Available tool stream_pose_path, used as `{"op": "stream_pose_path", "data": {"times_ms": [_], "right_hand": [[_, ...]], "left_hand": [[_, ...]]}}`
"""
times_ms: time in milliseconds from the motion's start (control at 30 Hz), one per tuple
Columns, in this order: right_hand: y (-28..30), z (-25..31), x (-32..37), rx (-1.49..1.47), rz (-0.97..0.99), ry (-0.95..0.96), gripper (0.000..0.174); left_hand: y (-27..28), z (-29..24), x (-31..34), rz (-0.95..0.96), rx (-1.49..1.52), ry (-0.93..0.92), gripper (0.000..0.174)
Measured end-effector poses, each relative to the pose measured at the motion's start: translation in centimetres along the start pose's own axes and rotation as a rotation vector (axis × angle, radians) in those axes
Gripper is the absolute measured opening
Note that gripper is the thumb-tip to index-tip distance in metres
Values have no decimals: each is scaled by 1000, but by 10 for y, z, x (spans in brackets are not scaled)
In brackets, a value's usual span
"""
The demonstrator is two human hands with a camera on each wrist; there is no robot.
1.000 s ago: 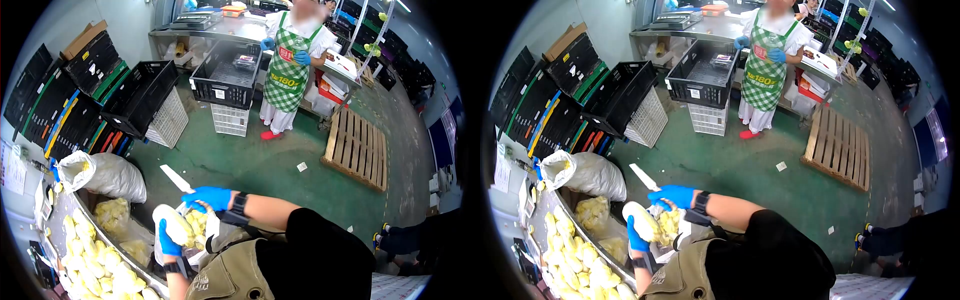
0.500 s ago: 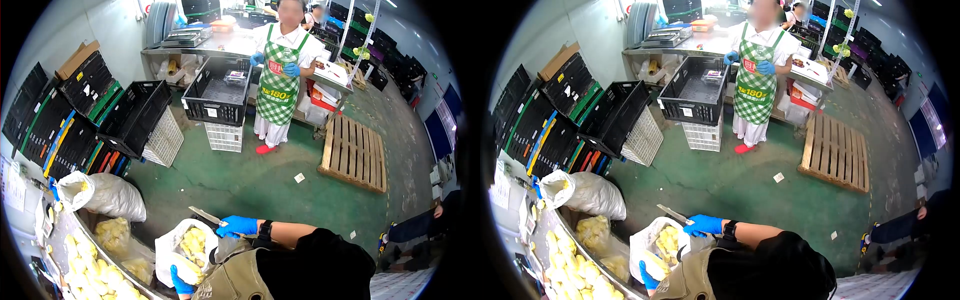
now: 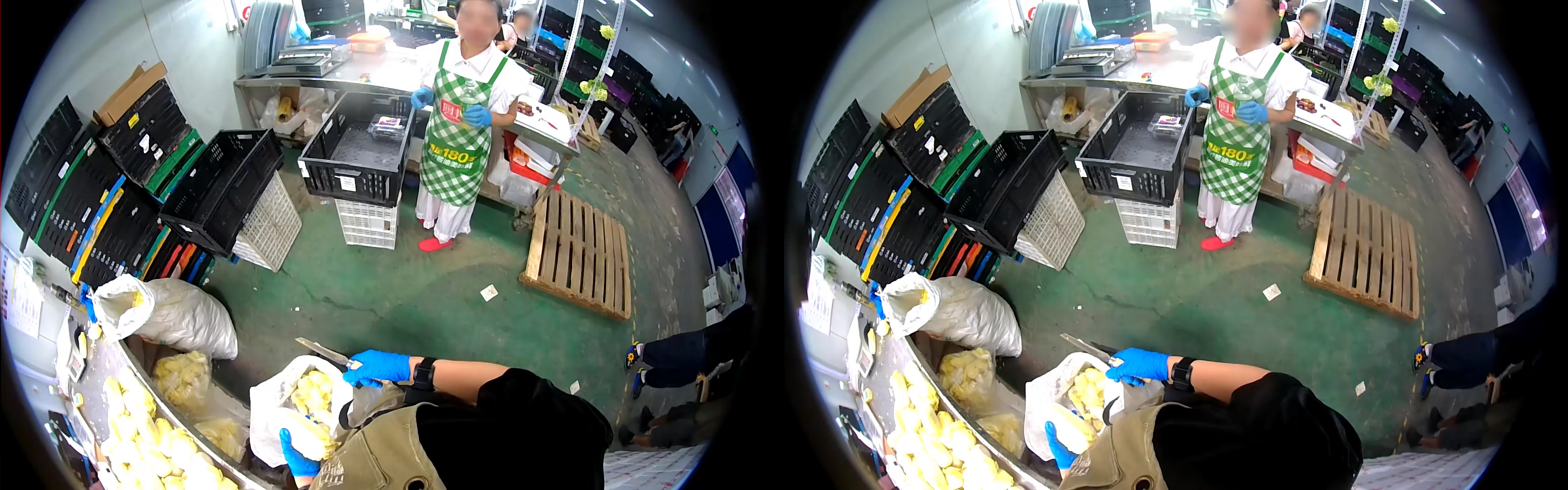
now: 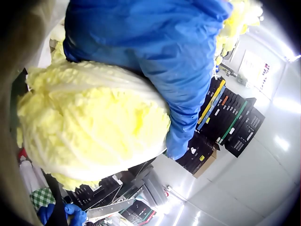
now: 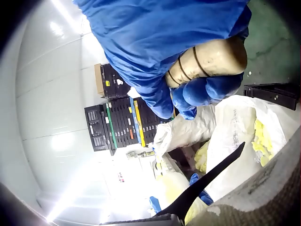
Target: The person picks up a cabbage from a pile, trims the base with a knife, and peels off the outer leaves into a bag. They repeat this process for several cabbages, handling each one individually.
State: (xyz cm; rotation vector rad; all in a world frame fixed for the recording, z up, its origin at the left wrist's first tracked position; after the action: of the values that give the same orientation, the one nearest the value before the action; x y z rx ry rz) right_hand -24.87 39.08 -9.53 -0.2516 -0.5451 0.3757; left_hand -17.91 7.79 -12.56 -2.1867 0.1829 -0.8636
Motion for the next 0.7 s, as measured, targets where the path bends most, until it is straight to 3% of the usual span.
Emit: {"op": "stream_pose_path", "data": {"times_ms": [200,700], "right_hand": [[-2,2,3,-13,0,-13,30],[-4,2,0,-31,28,-34,28]], "left_hand": [[-1,3,-1,-84,-12,-38,77],[-1,0,-4,-26,-29,-48,77]]}}
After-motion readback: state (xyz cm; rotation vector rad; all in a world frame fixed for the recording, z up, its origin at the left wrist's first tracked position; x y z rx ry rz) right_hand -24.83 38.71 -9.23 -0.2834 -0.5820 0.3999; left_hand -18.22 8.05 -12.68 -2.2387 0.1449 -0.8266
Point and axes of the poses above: each hand's wrist, its own x-axis away from the middle knuckle, its own y-axis out of the back of the hand, z = x × y, the point moved 1 cm from there along -x, towards the middle knuckle, and after that the axes turned 9 degrees about -x, right-handed, at the moved point
